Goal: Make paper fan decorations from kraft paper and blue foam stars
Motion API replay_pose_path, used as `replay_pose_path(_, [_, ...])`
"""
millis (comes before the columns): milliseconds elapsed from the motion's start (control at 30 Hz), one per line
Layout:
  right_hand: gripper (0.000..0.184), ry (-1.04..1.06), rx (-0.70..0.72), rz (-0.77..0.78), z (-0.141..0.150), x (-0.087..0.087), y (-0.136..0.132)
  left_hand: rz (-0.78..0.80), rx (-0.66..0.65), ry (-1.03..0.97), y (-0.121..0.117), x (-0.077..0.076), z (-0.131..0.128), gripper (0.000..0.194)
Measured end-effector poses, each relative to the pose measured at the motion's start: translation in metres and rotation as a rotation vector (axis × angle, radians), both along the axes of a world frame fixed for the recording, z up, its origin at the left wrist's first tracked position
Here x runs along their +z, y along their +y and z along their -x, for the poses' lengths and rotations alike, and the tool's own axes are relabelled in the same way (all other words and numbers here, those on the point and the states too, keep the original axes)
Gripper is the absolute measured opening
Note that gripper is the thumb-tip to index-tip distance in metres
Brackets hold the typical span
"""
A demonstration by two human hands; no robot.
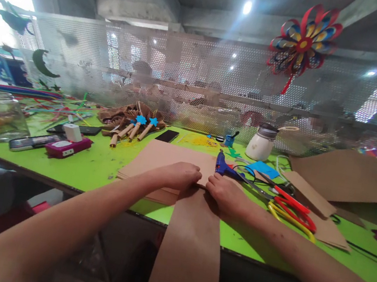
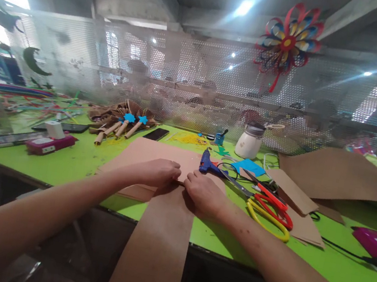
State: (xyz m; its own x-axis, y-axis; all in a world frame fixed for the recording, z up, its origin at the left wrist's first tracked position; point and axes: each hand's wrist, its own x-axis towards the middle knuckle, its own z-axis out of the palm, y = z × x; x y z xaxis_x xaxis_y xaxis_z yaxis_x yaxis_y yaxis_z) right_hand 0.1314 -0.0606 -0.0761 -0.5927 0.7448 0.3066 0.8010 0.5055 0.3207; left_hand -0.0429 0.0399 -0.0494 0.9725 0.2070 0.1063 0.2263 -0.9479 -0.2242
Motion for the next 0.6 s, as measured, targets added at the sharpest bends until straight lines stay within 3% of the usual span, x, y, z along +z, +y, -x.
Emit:
replay_pose_path(167, [0.015,-0.172,0.061,0.02,0.002,0.006,0.001,-0.085,0.015,-0.07,-0.01,-0.006,0.013,0.013])
replay_pose_path(400, [0.019,-0.272,0.086,0.024,0.004,0.0,0.007,-0.048,-0.002,-0.148,-0.023,-0.011,0.027,0.012])
replay_pose_path(500, [0.016,-0.191,0.06,-0.008,0.002,-0.003,0.006,0.085,0.071,-0.167,-0.015,0.002,0.023,0.015])
replay_pose_path(600, [0.012,-0.064,-0.001,-0.083,0.001,-0.007,0.002,0.357,0.242,-0.309,-0.006,0.021,0.008,0.025])
